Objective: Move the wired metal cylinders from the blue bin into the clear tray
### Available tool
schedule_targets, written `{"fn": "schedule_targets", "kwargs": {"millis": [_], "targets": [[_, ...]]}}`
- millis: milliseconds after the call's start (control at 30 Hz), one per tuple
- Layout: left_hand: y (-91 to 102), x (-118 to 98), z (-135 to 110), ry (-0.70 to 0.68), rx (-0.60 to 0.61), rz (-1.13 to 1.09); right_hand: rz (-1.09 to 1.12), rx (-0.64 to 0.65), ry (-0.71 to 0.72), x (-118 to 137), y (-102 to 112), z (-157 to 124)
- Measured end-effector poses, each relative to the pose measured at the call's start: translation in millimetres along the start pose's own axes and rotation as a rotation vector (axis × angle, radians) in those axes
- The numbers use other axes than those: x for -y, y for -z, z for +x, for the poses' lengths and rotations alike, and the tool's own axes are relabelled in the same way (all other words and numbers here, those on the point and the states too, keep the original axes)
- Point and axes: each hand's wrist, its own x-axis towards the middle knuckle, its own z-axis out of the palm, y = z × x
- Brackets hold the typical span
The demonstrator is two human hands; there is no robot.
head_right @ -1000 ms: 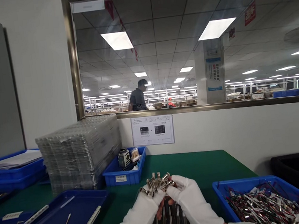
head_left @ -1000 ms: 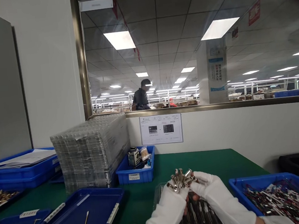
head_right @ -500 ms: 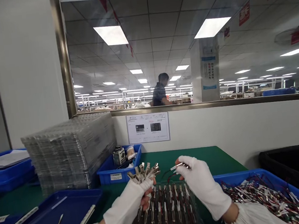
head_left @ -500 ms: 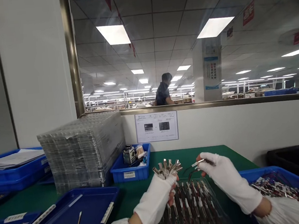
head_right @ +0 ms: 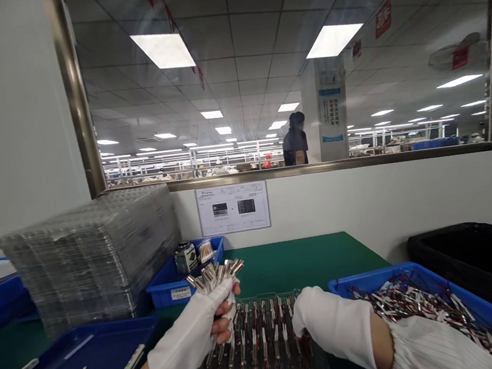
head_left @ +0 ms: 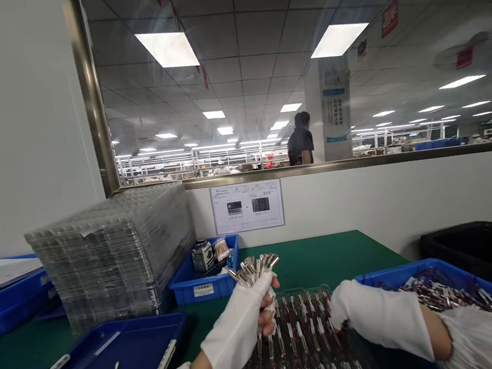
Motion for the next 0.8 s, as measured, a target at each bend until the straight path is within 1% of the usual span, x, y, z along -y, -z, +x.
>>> {"fn": "schedule_targets", "kwargs": {"millis": [133,233,300,333,400,467,533,600,633,667,700,767,800], "targets": [[-1.6,-4.9,-3.5,0.019,0.019,0.009,-0.085,0.091,0.054,15.3,16.2,-1.2],[-1.3,-3.7,-4.1,0.033,0.061,-0.007,-0.156,0.076,0.098,29.9,18.6,-3.2],[-2.7,0.1,-4.0,0.018,0.086,-0.014,-0.094,0.054,0.051,36.0,10.4,-2.0],[-4.3,2.6,-4.3,-0.005,0.081,-0.002,-0.005,0.046,0.005,37.3,3.6,-0.7],[-9.1,8.5,-5.4,-0.070,0.046,0.049,0.245,0.048,-0.082,36.7,-12.6,1.9],[-14.7,14.9,-6.4,-0.124,0.031,0.106,0.420,0.042,-0.117,33.3,-27.6,3.3],[-19.1,22.0,-5.9,-0.122,0.101,0.154,0.477,-0.001,-0.114,29.3,-37.8,2.9],[-20.8,29.8,-3.1,-0.126,0.180,0.211,0.455,-0.056,-0.117,26.0,-42.8,1.3],[-20.6,33.6,-1.2,-0.119,0.191,0.239,0.423,-0.079,-0.128,24.7,-44.0,0.4],[-20.0,37.0,0.8,-0.097,0.177,0.263,0.381,-0.093,-0.143,23.6,-44.7,-0.3],[-19.2,39.8,2.6,-0.060,0.136,0.279,0.340,-0.094,-0.161,22.7,-45.3,-0.8],[-18.0,42.8,4.8,0.053,0.024,0.271,0.307,-0.073,-0.181,21.3,-46.3,-0.8],[-18.0,43.0,5.1,0.106,-0.028,0.254,0.324,-0.060,-0.170,20.7,-46.7,-0.3]]}}
